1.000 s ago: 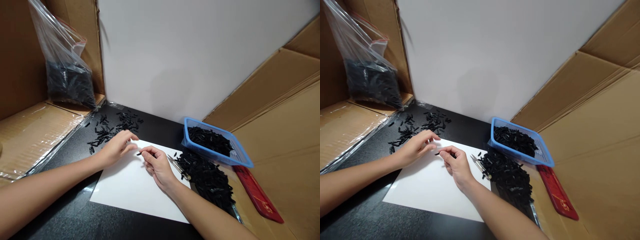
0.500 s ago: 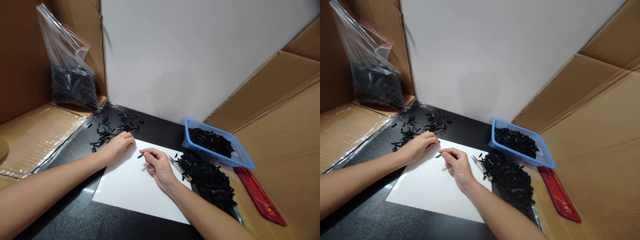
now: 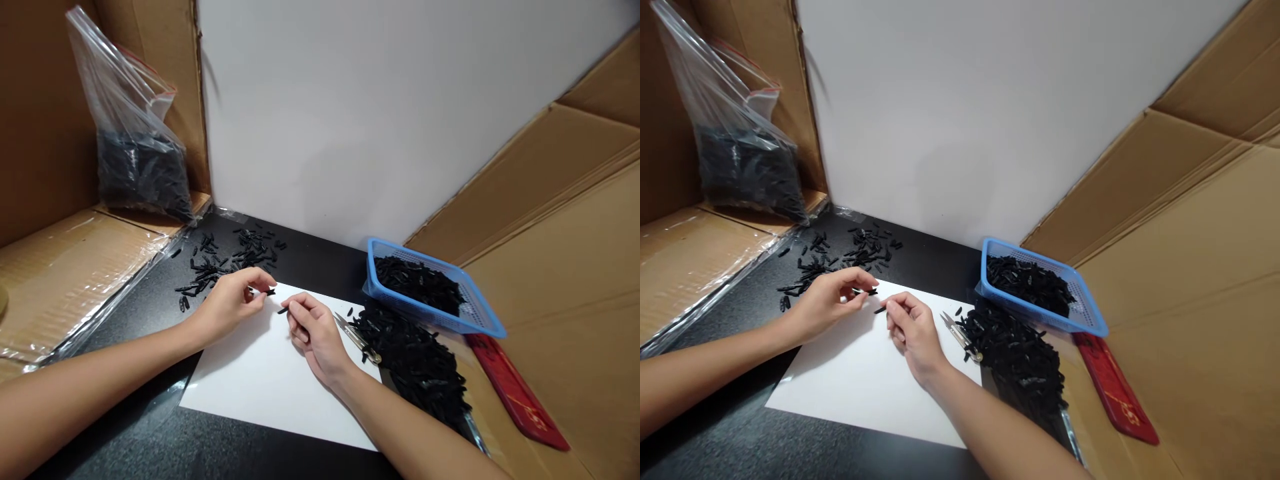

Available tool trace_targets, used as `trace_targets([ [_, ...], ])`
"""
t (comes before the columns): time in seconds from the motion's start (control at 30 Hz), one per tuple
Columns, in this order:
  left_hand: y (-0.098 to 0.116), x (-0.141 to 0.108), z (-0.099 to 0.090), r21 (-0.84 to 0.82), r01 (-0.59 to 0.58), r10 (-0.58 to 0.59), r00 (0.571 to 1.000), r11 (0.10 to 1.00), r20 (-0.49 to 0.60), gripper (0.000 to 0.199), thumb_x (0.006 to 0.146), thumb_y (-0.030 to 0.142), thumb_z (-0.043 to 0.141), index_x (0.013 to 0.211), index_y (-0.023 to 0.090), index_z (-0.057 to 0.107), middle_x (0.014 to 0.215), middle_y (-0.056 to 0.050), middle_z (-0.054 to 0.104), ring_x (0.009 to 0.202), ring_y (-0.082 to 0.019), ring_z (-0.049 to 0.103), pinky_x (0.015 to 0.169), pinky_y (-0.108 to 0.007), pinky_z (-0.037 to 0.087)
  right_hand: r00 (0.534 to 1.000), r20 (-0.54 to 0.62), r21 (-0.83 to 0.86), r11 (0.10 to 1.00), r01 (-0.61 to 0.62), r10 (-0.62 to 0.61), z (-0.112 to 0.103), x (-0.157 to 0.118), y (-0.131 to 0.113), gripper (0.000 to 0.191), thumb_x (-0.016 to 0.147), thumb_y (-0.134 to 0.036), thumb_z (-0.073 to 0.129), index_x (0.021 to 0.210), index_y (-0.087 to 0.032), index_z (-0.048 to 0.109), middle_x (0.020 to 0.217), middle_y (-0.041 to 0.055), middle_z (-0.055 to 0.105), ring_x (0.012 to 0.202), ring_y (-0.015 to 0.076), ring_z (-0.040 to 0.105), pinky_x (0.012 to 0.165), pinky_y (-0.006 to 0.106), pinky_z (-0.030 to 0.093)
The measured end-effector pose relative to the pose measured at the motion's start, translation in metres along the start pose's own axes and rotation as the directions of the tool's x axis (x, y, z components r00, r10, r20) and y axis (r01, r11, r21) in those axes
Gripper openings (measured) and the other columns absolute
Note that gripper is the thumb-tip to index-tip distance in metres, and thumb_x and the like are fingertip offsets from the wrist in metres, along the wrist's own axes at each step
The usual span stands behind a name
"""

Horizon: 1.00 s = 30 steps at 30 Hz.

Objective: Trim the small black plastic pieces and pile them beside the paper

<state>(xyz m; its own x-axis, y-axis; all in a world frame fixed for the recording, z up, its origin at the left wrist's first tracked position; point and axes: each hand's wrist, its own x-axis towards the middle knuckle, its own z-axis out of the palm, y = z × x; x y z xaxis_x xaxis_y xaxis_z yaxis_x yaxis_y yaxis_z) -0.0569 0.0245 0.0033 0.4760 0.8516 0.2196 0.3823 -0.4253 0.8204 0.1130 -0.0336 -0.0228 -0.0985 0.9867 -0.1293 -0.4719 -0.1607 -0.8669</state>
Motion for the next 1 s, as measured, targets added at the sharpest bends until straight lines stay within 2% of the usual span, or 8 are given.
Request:
trace_targets([
  [0.03, 0.004, -0.001, 0.001, -0.172, 0.107, -0.107, 0.994, 0.979, 0.013, 0.011, 0.078, 0.017, 0.057, 0.089, 0.019, 0.059, 0.081, -0.001, 0.066, 0.073, -0.015, 0.065, 0.058, -0.023, 0.047, 1.0, -0.006, 0.033, 0.999, -0.001, 0.002, 0.0, 0.0, -0.001, 0.019, 0.076, -0.034, 0.07, 0.076, -0.017, 0.062, 0.055, -0.0056, 0.05, 0.04, 0.0031, 0.024, 0.037, 0.017, 0.011],
  [0.1, 0.01, -0.004, 0.004, -0.425, 0.28, -0.28, 0.958, 0.861, 0.062, 0.013, 0.077, 0.022, 0.062, 0.089, 0.018, 0.058, 0.077, 0.0, 0.064, 0.072, -0.016, 0.067, 0.055, -0.022, 0.047, 1.0, -0.005, 0.083, 0.997, 0.002, -0.002, -0.001, 0.001, -0.003, 0.024, 0.079, -0.036, 0.066, 0.07, -0.017, 0.055, 0.057, -0.0039, 0.054, 0.039, 0.0032, 0.025, 0.037, 0.016, 0.012],
  [0.17, 0.013, -0.008, 0.007, -0.557, 0.362, -0.371, 0.923, 0.747, 0.102, 0.019, 0.074, 0.023, 0.068, 0.09, 0.017, 0.058, 0.077, 0.002, 0.063, 0.072, -0.014, 0.068, 0.057, -0.021, 0.047, 1.0, 0.003, 0.089, 0.996, 0.003, -0.003, -0.001, 0.002, -0.004, 0.03, 0.081, -0.039, 0.064, 0.067, -0.017, 0.051, 0.058, -0.0031, 0.056, 0.039, 0.0031, 0.026, 0.036, 0.015, 0.013],
  [0.23, 0.016, -0.011, 0.01, -0.629, 0.387, -0.402, 0.907, 0.674, 0.127, 0.024, 0.071, 0.021, 0.072, 0.09, 0.016, 0.059, 0.078, 0.003, 0.062, 0.071, -0.012, 0.068, 0.064, -0.021, 0.049, 1.0, -0.001, 0.071, 0.997, -0.008, 0.008, -0.001, 0.003, -0.004, 0.032, 0.079, -0.041, 0.067, 0.067, -0.018, 0.05, 0.058, -0.0037, 0.056, 0.038, 0.0026, 0.025, 0.035, 0.015, 0.012],
  [0.4, 0.02, -0.015, 0.013, -0.698, 0.402, -0.415, 0.895, 0.593, 0.163, 0.028, 0.067, 0.019, 0.076, 0.089, 0.016, 0.059, 0.076, 0.004, 0.063, 0.069, -0.011, 0.068, 0.075, -0.024, 0.052, 1.0, -0.014, 0.022, 0.999, -0.027, 0.028, 0.0, 0.004, -0.001, 0.03, 0.072, -0.039, 0.076, 0.075, -0.018, 0.055, 0.053, -0.0063, 0.053, 0.037, 0.0019, 0.022, 0.034, 0.015, 0.011],
  [0.6, 0.02, -0.015, 0.012, -0.669, 0.403, -0.401, 0.9, 0.624, 0.168, 0.028, 0.068, 0.019, 0.076, 0.091, 0.017, 0.06, 0.075, 0.004, 0.065, 0.069, -0.01, 0.068, 0.071, -0.022, 0.05, 0.999, -0.03, -0.046, 0.999, -0.017, 0.016, 0.002, 0.003, -0.001, 0.03, 0.066, -0.035, 0.08, 0.07, -0.017, 0.057, 0.051, -0.0064, 0.052, 0.036, 0.0018, 0.024, 0.034, 0.016, 0.013],
  [0.8, 0.017, -0.015, 0.012, -0.727, 0.436, -0.407, 0.883, 0.531, 0.232, 0.028, 0.069, 0.025, 0.077, 0.09, 0.018, 0.06, 0.074, 0.004, 0.064, 0.072, -0.014, 0.068, 0.075, -0.029, 0.051, 0.999, -0.04, -0.031, 0.999, -0.021, 0.02, 0.001, 0.003, -0.001, 0.026, 0.067, -0.033, 0.079, 0.069, -0.017, 0.059, 0.051, -0.0075, 0.047, 0.037, 0.0019, 0.022, 0.034, 0.016, 0.012],
  [1.0, 0.019, -0.015, 0.012, -0.736, 0.445, -0.412, 0.878, 0.51, 0.245, 0.022, 0.071, 0.024, 0.075, 0.087, 0.016, 0.062, 0.066, 0.004, 0.064, 0.066, -0.009, 0.061, 0.067, -0.022, 0.046, 0.999, -0.034, 0.007, 1.0, -0.029, 0.029, -0.003, 0.004, -0.001, 0.024, 0.068, -0.031, 0.079, 0.072, -0.016, 0.06, 0.053, -0.0074, 0.046, 0.038, 0.0017, 0.024, 0.034, 0.015, 0.012],
])
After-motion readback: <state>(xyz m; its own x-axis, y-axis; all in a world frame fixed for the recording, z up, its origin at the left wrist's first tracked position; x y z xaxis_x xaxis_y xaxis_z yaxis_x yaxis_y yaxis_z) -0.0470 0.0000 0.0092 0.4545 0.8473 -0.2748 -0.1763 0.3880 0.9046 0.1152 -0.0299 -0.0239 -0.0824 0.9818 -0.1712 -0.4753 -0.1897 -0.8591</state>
